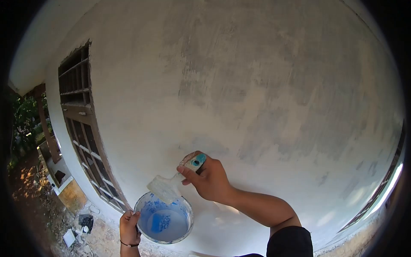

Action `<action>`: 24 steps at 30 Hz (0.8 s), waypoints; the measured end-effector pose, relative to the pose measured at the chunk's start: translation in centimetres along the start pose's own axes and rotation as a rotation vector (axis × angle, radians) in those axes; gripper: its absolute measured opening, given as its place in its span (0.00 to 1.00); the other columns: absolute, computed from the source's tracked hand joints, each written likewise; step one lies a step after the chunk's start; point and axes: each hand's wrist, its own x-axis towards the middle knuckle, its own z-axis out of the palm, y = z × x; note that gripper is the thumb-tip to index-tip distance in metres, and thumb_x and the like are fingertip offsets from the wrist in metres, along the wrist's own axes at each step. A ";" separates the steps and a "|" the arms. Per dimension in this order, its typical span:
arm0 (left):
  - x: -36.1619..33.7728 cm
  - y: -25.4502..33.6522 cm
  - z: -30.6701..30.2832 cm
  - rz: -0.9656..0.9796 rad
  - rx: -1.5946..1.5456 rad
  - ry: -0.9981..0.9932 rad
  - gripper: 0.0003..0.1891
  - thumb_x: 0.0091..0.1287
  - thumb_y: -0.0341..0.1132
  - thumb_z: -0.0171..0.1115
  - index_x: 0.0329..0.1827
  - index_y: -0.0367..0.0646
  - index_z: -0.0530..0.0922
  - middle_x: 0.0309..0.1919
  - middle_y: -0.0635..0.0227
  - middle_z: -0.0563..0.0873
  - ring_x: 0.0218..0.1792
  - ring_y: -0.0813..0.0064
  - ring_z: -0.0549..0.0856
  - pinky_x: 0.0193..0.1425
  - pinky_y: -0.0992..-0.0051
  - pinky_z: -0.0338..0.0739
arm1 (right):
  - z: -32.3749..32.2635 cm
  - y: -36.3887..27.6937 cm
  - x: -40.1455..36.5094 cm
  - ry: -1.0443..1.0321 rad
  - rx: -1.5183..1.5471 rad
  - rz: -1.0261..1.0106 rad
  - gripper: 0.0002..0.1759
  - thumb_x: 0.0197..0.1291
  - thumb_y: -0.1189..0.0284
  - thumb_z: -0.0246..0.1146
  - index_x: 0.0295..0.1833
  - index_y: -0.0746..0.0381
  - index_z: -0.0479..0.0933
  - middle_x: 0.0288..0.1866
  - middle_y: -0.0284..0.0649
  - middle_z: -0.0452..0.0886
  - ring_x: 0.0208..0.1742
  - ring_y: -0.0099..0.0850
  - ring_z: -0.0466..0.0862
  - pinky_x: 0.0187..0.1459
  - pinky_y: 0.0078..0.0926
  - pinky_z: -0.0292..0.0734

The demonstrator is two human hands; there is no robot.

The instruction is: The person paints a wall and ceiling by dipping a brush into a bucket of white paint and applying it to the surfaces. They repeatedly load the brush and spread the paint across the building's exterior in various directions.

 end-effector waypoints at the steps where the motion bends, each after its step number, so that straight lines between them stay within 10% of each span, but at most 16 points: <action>1: 0.2 1.4 0.1 -0.023 -0.006 -0.039 0.10 0.61 0.28 0.56 0.23 0.45 0.67 0.20 0.70 0.78 0.17 0.85 0.74 0.18 0.84 0.65 | -0.7 -2.6 2.2 0.057 -0.027 -0.088 0.11 0.61 0.72 0.59 0.41 0.70 0.70 0.35 0.42 0.78 0.34 0.28 0.82 0.32 0.24 0.83; 10: 2.1 4.2 1.5 0.226 -0.024 -0.109 0.07 0.64 0.31 0.53 0.27 0.42 0.72 0.18 0.77 0.74 0.19 0.88 0.69 0.21 0.85 0.61 | -7.5 -26.9 19.9 0.284 -0.611 -0.890 0.17 0.62 0.65 0.59 0.45 0.69 0.72 0.35 0.43 0.81 0.33 0.32 0.83 0.37 0.26 0.81; 19: 1.0 6.5 3.2 0.329 0.293 0.056 0.13 0.63 0.34 0.54 0.21 0.42 0.67 0.15 0.78 0.66 0.18 0.88 0.58 0.19 0.81 0.52 | -7.4 -38.6 26.5 0.205 -0.776 -0.852 0.19 0.56 0.67 0.64 0.42 0.74 0.72 0.33 0.47 0.79 0.34 0.33 0.81 0.32 0.30 0.80; 24: 2.0 4.5 1.6 0.214 0.142 -0.014 0.11 0.64 0.33 0.55 0.24 0.42 0.68 0.16 0.80 0.68 0.17 0.88 0.60 0.18 0.82 0.53 | -5.5 -38.8 27.2 0.647 -1.486 -0.915 0.20 0.57 0.66 0.62 0.42 0.75 0.71 0.33 0.50 0.79 0.34 0.35 0.82 0.30 0.29 0.77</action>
